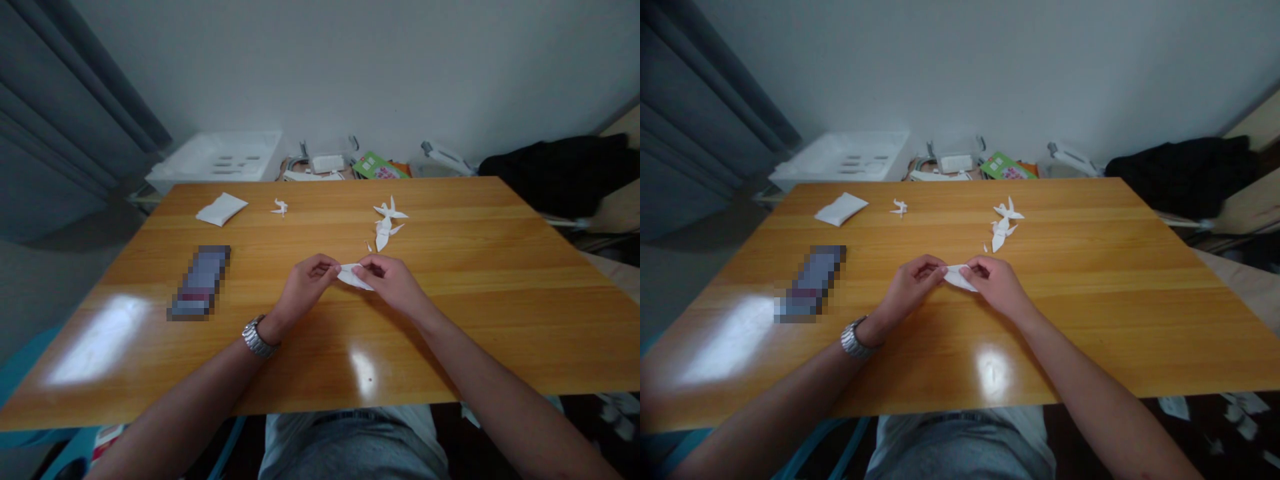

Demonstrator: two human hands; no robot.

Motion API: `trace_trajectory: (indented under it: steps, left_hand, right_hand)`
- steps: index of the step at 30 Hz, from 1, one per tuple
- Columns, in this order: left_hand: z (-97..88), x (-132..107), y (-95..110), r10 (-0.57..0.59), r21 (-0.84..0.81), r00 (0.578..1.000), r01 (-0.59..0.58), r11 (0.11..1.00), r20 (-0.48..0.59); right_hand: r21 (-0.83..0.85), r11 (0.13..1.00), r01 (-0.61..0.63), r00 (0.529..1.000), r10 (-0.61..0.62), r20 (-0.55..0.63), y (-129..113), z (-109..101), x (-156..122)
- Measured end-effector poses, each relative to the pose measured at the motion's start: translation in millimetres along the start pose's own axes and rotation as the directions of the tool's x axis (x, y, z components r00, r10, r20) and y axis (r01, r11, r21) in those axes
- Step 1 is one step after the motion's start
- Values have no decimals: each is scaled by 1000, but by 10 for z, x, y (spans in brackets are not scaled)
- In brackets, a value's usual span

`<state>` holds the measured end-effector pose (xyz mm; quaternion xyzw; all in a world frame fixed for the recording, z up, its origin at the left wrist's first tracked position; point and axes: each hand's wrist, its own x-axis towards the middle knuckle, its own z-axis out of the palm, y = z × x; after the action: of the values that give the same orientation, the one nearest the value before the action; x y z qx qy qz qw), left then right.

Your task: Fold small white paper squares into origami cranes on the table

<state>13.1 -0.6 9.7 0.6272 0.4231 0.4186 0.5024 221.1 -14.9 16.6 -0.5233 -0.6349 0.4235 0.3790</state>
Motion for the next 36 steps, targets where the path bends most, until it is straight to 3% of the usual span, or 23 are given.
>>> trace_trajectory:
  steps: [8,16,21,25,30,36]
  left_hand:
    - [-59,-6,26,-70,-23,997,70,997,16]
    - [-104,-3,22,-38,134,997,29,991,63]
    - [-147,-8,-25,43,178,999,-38,983,-26]
    - [-102,-37,-23,80,278,993,-103,955,92]
    - [-37,-53,-53,31,259,981,-81,963,192]
    - [-52,-28,-10,59,278,996,-74,958,61]
  right_hand:
    - [55,998,-19,999,17,41,-8,-19,2]
    - [-12,1000,9,998,-8,61,78,-59,30]
    - [-118,993,27,996,-17,84,104,-96,28]
    - [-164,985,53,986,-26,164,59,-60,-2]
    - [-147,988,56,978,-24,206,24,-28,-20]
    - [41,999,30,988,-36,152,68,-2,-26]
